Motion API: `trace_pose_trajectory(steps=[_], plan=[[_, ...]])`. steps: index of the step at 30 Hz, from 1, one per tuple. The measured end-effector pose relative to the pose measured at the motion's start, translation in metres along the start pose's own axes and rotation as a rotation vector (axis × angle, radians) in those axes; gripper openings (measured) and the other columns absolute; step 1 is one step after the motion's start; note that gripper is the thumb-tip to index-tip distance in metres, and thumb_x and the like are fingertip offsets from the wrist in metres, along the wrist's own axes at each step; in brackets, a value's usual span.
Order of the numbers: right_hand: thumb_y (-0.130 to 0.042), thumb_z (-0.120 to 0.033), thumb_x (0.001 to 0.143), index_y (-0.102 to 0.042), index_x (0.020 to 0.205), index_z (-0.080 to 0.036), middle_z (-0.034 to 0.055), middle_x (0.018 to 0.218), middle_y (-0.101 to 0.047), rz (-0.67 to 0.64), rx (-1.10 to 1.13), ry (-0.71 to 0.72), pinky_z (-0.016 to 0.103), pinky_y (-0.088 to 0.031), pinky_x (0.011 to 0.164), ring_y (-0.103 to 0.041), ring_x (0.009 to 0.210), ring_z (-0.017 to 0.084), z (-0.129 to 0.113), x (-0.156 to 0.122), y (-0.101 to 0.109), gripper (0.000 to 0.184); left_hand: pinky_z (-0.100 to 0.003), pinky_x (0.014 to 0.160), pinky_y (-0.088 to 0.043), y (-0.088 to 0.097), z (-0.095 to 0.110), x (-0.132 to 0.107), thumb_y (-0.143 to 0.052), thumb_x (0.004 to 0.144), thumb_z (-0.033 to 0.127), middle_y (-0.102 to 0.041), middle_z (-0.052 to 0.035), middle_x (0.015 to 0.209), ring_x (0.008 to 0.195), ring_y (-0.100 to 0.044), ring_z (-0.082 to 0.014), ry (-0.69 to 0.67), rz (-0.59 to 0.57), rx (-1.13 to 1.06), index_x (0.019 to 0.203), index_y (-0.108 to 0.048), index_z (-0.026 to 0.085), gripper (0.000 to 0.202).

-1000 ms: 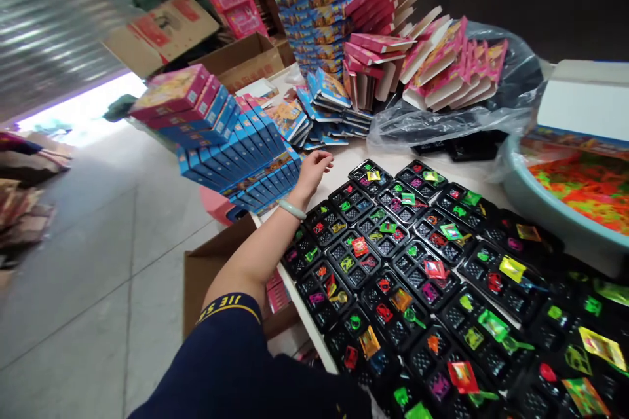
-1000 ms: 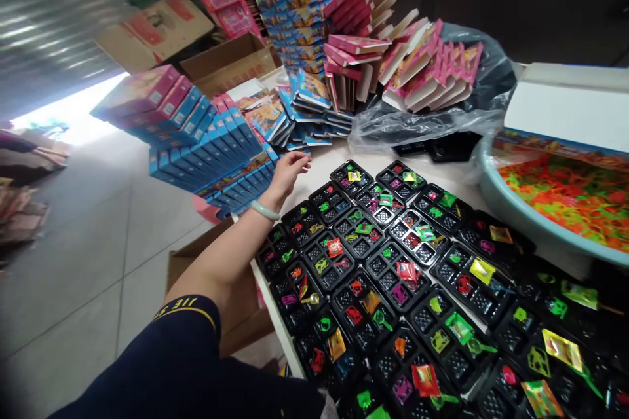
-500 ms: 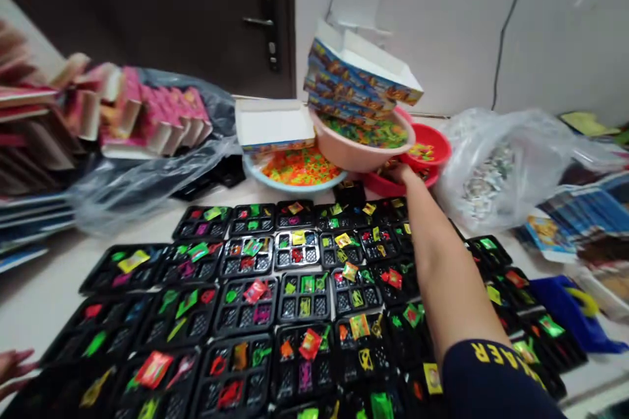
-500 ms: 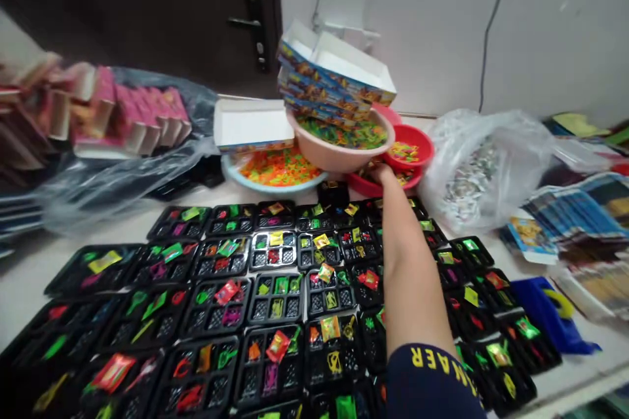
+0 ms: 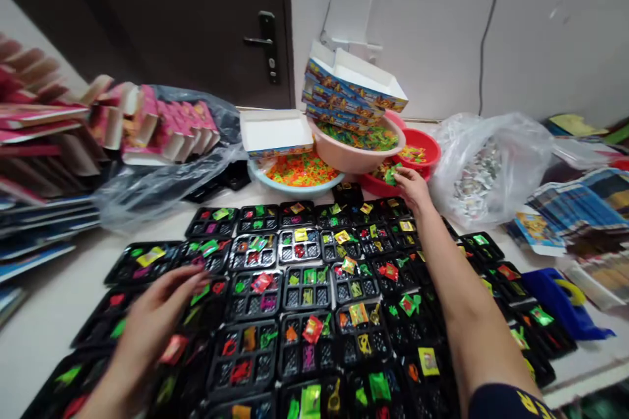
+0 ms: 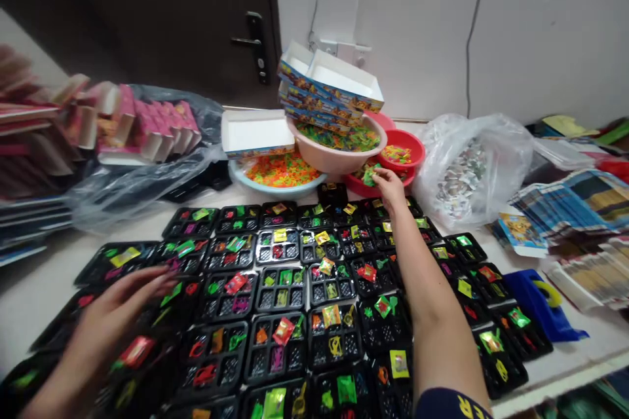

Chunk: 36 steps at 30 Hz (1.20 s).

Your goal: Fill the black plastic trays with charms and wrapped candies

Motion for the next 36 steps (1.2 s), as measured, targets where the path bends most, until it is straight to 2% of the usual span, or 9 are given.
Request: trace_pose_trajectory(steps=[2, 5, 8, 16, 20, 24, 27, 32, 36], plan=[[-0.07, -0.036, 0.062, -0.059, 0.108, -0.024, 0.001, 0.09, -0.066, -0.309, 0.167, 0.002, 0.024, -0.049, 0.06, -0.061, 0.072, 0.013, -0.015, -0.058, -0.055, 0.049, -0.031, 0.079, -0.054, -0.049, 0.02, -0.015, -0.073, 0.062, 0.045, -0.073, 0.0107, 0.09, 0.088, -0.068, -0.0171, -0.068, -0.135, -0.213, 0.092, -0.065, 0.036, 0.033], [-0.07, -0.035, 0.066, -0.054, 0.119, -0.029, 0.001, 0.093, -0.066, -0.699, 0.198, 0.004, 0.026, -0.051, 0.064, -0.062, 0.079, 0.015, -0.036, -0.162, -0.136, 0.056, -0.032, 0.079, -0.054, -0.123, 0.031, -0.048, -0.078, 0.06, 0.031, -0.067, -0.0034, 0.114, 0.103, -0.064, -0.021, 0.054, -0.426, -0.537, 0.111, -0.061, 0.03, 0.054], [-0.066, -0.036, 0.07, -0.058, 0.106, -0.027, 0.0028, 0.1, -0.066, -0.873, 0.199, 0.076, 0.032, -0.052, 0.077, -0.063, 0.089, 0.018, -0.05, -0.248, -0.194, 0.037, -0.032, 0.079, -0.054, -0.144, 0.025, -0.065, -0.073, 0.07, 0.03, -0.057, -0.0089, 0.129, 0.106, -0.061, -0.0214, 0.076, -0.486, -0.786, 0.116, -0.06, 0.026, 0.048], [-0.056, -0.04, 0.08, -0.06, 0.09, -0.024, 0.0059, 0.089, -0.066, -1.024, -0.091, 0.392, 0.036, -0.049, 0.071, -0.062, 0.082, 0.022, -0.053, -0.368, -0.288, 0.02, -0.025, 0.063, -0.055, -0.024, -0.067, -0.092, -0.072, 0.072, 0.032, -0.065, -0.0083, 0.106, 0.083, -0.065, -0.0155, 0.029, -0.128, -0.763, 0.105, -0.065, 0.019, 0.036], [-0.059, -0.046, 0.077, -0.056, 0.079, -0.023, 0.0015, 0.075, -0.064, -1.166, -0.031, 0.309, 0.033, -0.047, 0.067, -0.059, 0.07, 0.018, -0.05, -0.409, -0.333, 0.023, -0.022, 0.052, -0.052, 0.03, -0.1, -0.102, -0.072, 0.072, 0.037, -0.063, -0.002, 0.071, 0.064, -0.064, -0.0128, 0.055, -0.006, -0.726, 0.099, -0.061, 0.016, 0.037], [-0.062, -0.05, 0.071, -0.052, 0.073, -0.023, 0.0, 0.068, -0.062, -1.245, 0.04, 0.154, 0.03, -0.046, 0.061, -0.058, 0.064, 0.017, -0.039, -0.425, -0.384, 0.029, -0.018, 0.04, -0.044, 0.082, -0.123, -0.099, -0.07, 0.072, 0.042, -0.063, -0.0018, 0.068, 0.052, -0.06, -0.0104, 0.054, 0.147, -0.667, 0.088, -0.058, 0.015, 0.034], [-0.059, -0.046, 0.072, -0.055, 0.077, -0.022, 0.0004, 0.07, -0.063, -1.17, -0.035, 0.203, 0.031, -0.046, 0.064, -0.059, 0.066, 0.017, -0.035, -0.41, -0.423, 0.025, -0.016, 0.034, -0.037, 0.122, -0.14, -0.094, -0.07, 0.072, 0.042, -0.064, -0.0018, 0.066, 0.042, -0.056, -0.0084, 0.063, 0.276, -0.58, 0.085, -0.056, 0.015, 0.033], [-0.056, -0.024, 0.076, -0.065, 0.084, -0.02, 0.0053, 0.082, -0.068, -1.103, -0.415, 0.404, 0.036, -0.045, 0.076, -0.061, 0.079, 0.022, -0.03, -0.388, -0.473, 0.012, -0.017, 0.036, -0.038, 0.148, -0.156, -0.09, -0.072, 0.071, 0.04, -0.061, 0.0007, 0.059, 0.042, -0.055, -0.0081, 0.092, 0.293, -0.531, 0.083, -0.055, 0.015, 0.032], [-0.06, -0.02, 0.074, -0.067, 0.091, -0.018, 0.011, 0.098, -0.067, -1.11, -0.445, 0.557, 0.041, -0.043, 0.088, -0.059, 0.095, 0.026, -0.045, -0.4, -0.471, 0.019, -0.016, 0.038, -0.04, 0.146, -0.158, -0.09, -0.073, 0.07, 0.037, -0.056, 0.0028, 0.057, 0.045, -0.056, -0.0082, 0.121, 0.289, -0.561, 0.083, -0.056, 0.016, 0.03]])
Point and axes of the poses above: each hand's wrist, its own x-axis towards the middle knuckle, its own y-axis out of the back of the hand, z = x × y, the point moved 9 cm from there along x, towards the middle knuckle
